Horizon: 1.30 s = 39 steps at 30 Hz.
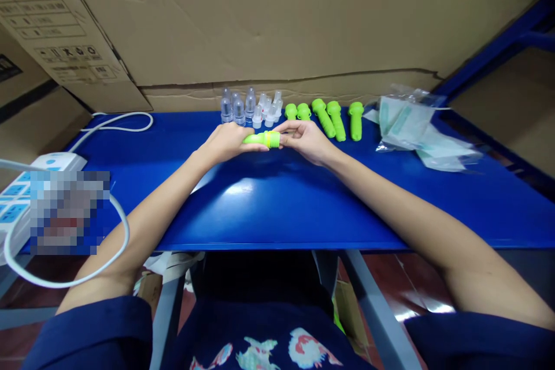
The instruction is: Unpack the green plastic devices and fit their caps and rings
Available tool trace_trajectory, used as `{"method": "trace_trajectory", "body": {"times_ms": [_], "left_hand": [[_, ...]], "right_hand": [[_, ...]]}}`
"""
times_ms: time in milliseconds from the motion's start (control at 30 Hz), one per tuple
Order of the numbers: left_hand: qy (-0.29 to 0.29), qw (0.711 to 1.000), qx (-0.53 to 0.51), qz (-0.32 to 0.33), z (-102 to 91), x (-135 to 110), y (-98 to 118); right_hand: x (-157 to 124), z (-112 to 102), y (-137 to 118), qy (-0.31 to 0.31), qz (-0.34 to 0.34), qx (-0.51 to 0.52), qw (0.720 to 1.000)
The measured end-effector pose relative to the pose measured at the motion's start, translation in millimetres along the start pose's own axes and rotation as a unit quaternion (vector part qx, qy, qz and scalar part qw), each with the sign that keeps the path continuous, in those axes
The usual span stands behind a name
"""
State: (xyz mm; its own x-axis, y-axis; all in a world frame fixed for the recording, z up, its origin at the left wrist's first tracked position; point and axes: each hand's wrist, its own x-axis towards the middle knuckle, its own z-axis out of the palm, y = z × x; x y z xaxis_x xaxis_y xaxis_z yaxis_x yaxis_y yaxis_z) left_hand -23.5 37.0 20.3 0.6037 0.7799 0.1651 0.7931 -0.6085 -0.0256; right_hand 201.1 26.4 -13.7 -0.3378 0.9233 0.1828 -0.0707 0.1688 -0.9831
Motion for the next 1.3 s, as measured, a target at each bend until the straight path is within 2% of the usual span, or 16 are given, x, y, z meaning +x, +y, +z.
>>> {"method": "trace_trajectory", "body": {"times_ms": [133, 233, 300, 400, 533, 633, 767, 867, 967, 1067, 1167, 1300], "left_hand": [[0.021, 0.999, -0.024, 0.015, 0.1, 0, -1], [0.004, 0.997, -0.077, 0.031, -1.0, -1, 1], [-0.018, 0.990, -0.134, 0.047, -2.4, -1, 3], [-0.043, 0.972, -0.217, 0.076, -5.0, -2, 6], [-0.037, 0.954, -0.279, 0.107, -8.7, -3, 5], [-0.034, 0.955, -0.277, 0.102, -10.4, -3, 2], [-0.031, 0.972, -0.227, 0.058, -8.9, -3, 0], [0.001, 0.989, -0.149, 0.003, -8.1, -3, 3], [0.024, 0.996, -0.077, -0.041, -9.7, -3, 11], [0.026, 0.995, -0.065, -0.072, -11.0, -4, 19], [0.035, 0.989, -0.115, -0.090, -8.1, -3, 18], [0.102, 0.965, -0.210, -0.119, -2.4, -1, -2]], "right_hand": [[0, -1, -2, 0.012, 0.007, 0.026, 1.000], [-3, -5, -4, -0.015, 0.035, 0.047, 0.998], [-4, -9, -4, -0.059, 0.064, 0.059, 0.994], [-3, -12, -4, -0.156, 0.102, 0.099, 0.978], [6, -11, -5, -0.273, 0.092, 0.155, 0.945], [11, -12, -9, -0.292, 0.072, 0.120, 0.946], [11, -14, -16, -0.229, 0.050, 0.037, 0.971], [12, -17, -23, -0.177, 0.013, -0.030, 0.984], [14, -20, -29, -0.153, -0.011, -0.112, 0.982], [11, -17, -33, -0.117, -0.040, -0.198, 0.972], [2, -4, -33, -0.006, -0.091, -0.287, 0.953], [-15, 11, -34, 0.188, -0.119, -0.346, 0.911]]}}
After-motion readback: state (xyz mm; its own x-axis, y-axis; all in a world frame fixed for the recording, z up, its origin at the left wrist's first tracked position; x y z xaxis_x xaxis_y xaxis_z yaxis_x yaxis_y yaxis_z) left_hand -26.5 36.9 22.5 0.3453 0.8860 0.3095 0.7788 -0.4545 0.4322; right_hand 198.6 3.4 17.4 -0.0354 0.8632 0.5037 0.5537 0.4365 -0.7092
